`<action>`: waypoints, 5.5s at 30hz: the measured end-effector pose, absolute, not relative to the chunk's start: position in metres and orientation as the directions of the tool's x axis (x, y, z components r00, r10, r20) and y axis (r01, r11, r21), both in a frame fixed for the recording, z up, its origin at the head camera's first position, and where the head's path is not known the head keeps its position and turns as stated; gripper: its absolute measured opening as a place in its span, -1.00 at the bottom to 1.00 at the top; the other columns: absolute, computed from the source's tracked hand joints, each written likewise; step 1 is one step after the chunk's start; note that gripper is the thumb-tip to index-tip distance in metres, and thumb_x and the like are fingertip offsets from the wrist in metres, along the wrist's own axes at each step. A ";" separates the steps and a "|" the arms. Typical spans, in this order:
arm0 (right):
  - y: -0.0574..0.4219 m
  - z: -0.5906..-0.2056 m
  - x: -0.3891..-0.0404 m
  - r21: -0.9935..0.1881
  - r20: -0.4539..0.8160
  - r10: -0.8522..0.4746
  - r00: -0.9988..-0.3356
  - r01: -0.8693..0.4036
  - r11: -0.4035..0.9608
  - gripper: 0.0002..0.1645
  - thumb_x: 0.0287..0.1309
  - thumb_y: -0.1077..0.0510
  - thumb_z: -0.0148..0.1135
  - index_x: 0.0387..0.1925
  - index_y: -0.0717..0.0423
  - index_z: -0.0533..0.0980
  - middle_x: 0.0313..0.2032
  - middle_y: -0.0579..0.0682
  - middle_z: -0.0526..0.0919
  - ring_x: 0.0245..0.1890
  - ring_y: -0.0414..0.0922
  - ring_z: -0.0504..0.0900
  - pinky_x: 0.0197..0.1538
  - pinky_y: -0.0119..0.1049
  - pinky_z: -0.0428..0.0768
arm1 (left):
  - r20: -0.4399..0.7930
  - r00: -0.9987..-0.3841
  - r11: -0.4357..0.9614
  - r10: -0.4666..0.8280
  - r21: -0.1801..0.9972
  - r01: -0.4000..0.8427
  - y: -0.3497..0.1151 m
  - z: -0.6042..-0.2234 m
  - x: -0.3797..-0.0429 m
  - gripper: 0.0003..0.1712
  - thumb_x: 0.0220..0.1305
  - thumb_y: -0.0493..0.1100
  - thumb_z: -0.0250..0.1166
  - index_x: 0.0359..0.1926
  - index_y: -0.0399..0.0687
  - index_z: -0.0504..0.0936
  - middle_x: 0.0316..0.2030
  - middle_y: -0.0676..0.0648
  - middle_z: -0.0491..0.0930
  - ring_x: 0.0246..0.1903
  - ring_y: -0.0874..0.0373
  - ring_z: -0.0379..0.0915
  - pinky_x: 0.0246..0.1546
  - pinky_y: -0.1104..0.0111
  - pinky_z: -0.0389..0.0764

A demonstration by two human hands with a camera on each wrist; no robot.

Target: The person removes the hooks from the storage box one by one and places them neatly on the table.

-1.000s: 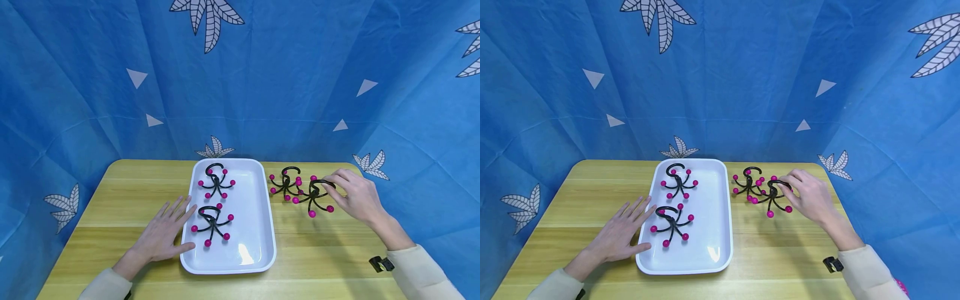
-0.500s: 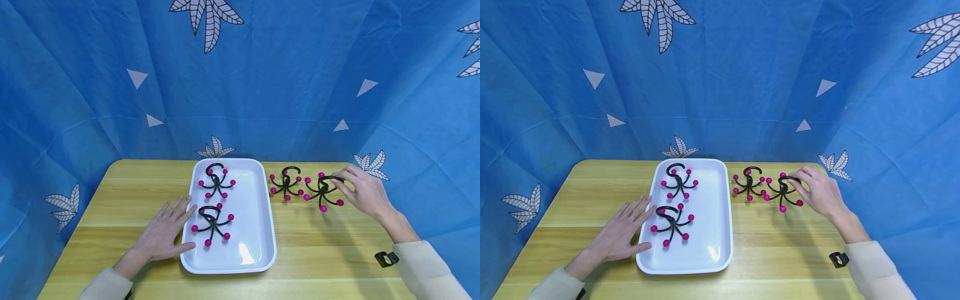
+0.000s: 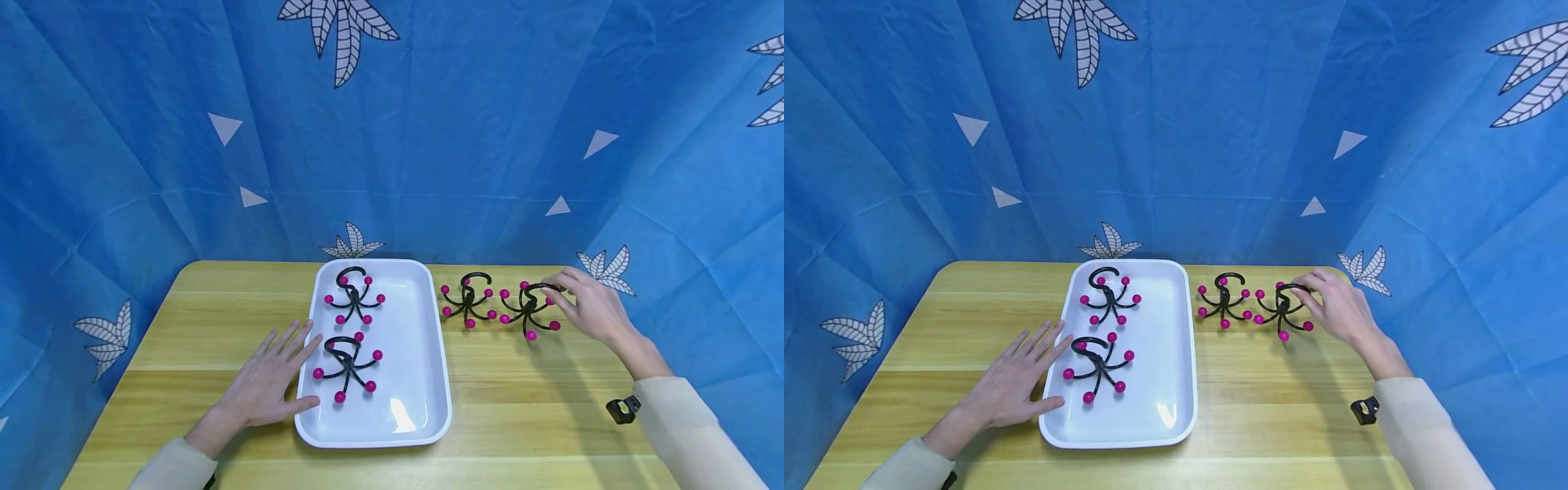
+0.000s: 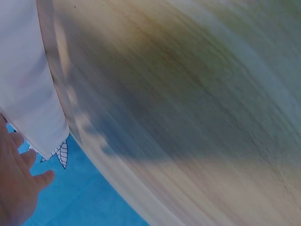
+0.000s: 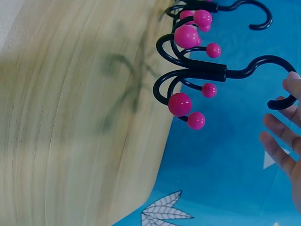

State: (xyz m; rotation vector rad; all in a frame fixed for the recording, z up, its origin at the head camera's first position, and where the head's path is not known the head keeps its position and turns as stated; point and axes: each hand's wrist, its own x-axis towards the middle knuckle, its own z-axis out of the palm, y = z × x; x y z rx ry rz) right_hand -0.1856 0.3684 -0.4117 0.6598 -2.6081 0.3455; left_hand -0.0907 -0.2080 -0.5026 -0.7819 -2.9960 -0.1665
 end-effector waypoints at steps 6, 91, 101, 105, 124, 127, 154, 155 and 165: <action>0.375 -0.418 -0.197 -0.143 0.440 -0.381 -0.813 -0.482 0.864 -0.81 0.21 0.22 0.48 -0.13 0.05 0.74 -0.20 0.04 0.77 -0.54 -0.20 0.50 -0.65 -0.45 0.23 | 0.054 -0.876 0.871 0.479 0.097 0.482 -0.207 -0.501 -0.091 0.19 0.20 0.63 0.17 0.68 0.15 0.15 0.72 -0.08 -0.06 0.70 -0.20 -0.09 0.65 -0.24 0.11; 0.299 -0.398 -0.169 -0.196 0.504 -0.304 -0.808 -0.450 0.871 -0.45 0.28 -0.09 0.41 0.22 0.05 0.65 -0.01 0.15 0.76 -0.03 0.15 0.68 -0.17 0.06 0.66 | 0.090 -0.865 0.862 0.494 0.077 0.501 -0.209 -0.506 -0.091 0.20 0.20 0.63 0.19 0.68 0.15 0.15 0.71 -0.10 0.00 0.66 -0.24 0.02 0.61 -0.24 0.18; 0.252 -0.404 -0.154 -0.243 0.565 -0.337 -0.753 -0.542 0.805 -0.46 0.22 -0.12 0.45 0.19 -0.02 0.68 -0.05 0.04 0.81 -0.07 0.05 0.73 -0.37 -0.13 0.65 | 0.115 -0.860 0.859 0.498 0.070 0.507 -0.209 -0.506 -0.090 0.19 0.19 0.61 0.22 0.66 0.13 0.19 0.70 -0.11 0.04 0.65 -0.25 0.06 0.59 -0.25 0.21; 0.232 -0.408 -0.150 -0.271 0.570 -0.364 -0.737 -0.586 0.763 -0.46 0.21 -0.11 0.46 0.18 -0.03 0.68 -0.01 0.00 0.80 -0.02 0.02 0.72 -0.27 -0.09 0.70 | 0.095 -0.864 0.862 0.494 0.074 0.501 -0.209 -0.505 -0.091 0.19 0.19 0.62 0.21 0.66 0.12 0.18 0.70 -0.11 0.03 0.65 -0.25 0.03 0.60 -0.26 0.20; 0.157 -0.408 -0.140 -0.256 0.574 -0.495 -0.652 -0.717 0.648 -0.45 0.38 -0.29 0.29 0.17 -0.05 0.69 -0.10 -0.09 0.79 -0.13 -0.12 0.72 -0.16 -0.22 0.76 | 0.080 -0.866 0.864 0.493 0.077 0.498 -0.207 -0.503 -0.092 0.20 0.20 0.62 0.20 0.67 0.10 0.17 0.71 -0.12 -0.01 0.67 -0.24 -0.01 0.62 -0.24 0.18; 0.148 -0.408 -0.139 -0.245 0.556 -0.518 -0.651 -0.723 0.646 -0.45 0.36 -0.28 0.32 0.18 -0.06 0.68 -0.12 -0.10 0.78 -0.13 -0.14 0.72 -0.13 -0.24 0.76 | 0.082 -0.864 0.862 0.496 0.075 0.502 -0.207 -0.503 -0.091 0.20 0.20 0.62 0.20 0.67 0.11 0.17 0.71 -0.12 0.00 0.67 -0.23 -0.01 0.62 -0.24 0.18; 0.086 -0.415 -0.141 -0.234 0.376 -0.654 -0.656 -0.750 0.618 -0.46 0.37 -0.28 0.30 0.24 -0.14 0.66 0.01 -0.13 0.79 -0.01 -0.17 0.74 -0.02 -0.31 0.76 | 0.107 -0.861 0.860 0.498 0.070 0.506 -0.208 -0.504 -0.089 0.21 0.17 0.63 0.21 0.66 0.09 0.21 0.70 -0.12 0.05 0.65 -0.25 0.05 0.59 -0.26 0.22; 0.084 -0.416 -0.141 -0.236 0.363 -0.658 -0.660 -0.748 0.621 -0.45 0.38 -0.28 0.28 0.25 -0.15 0.66 0.03 -0.12 0.80 0.02 -0.16 0.75 0.02 -0.29 0.77 | 0.098 -0.862 0.860 0.497 0.075 0.504 -0.208 -0.504 -0.089 0.21 0.18 0.64 0.20 0.66 0.10 0.20 0.70 -0.12 0.04 0.66 -0.25 0.02 0.59 -0.27 0.21; 0.071 -0.423 -0.141 -0.222 0.280 -0.696 -0.661 -0.750 0.623 -0.48 0.46 -0.29 0.19 0.26 -0.18 0.65 0.08 -0.12 0.80 0.10 -0.15 0.77 0.11 -0.23 0.78 | 0.109 -0.860 0.859 0.498 0.071 0.507 -0.209 -0.505 -0.089 0.20 0.18 0.62 0.21 0.65 0.09 0.21 0.70 -0.13 0.06 0.66 -0.24 0.03 0.57 -0.27 0.25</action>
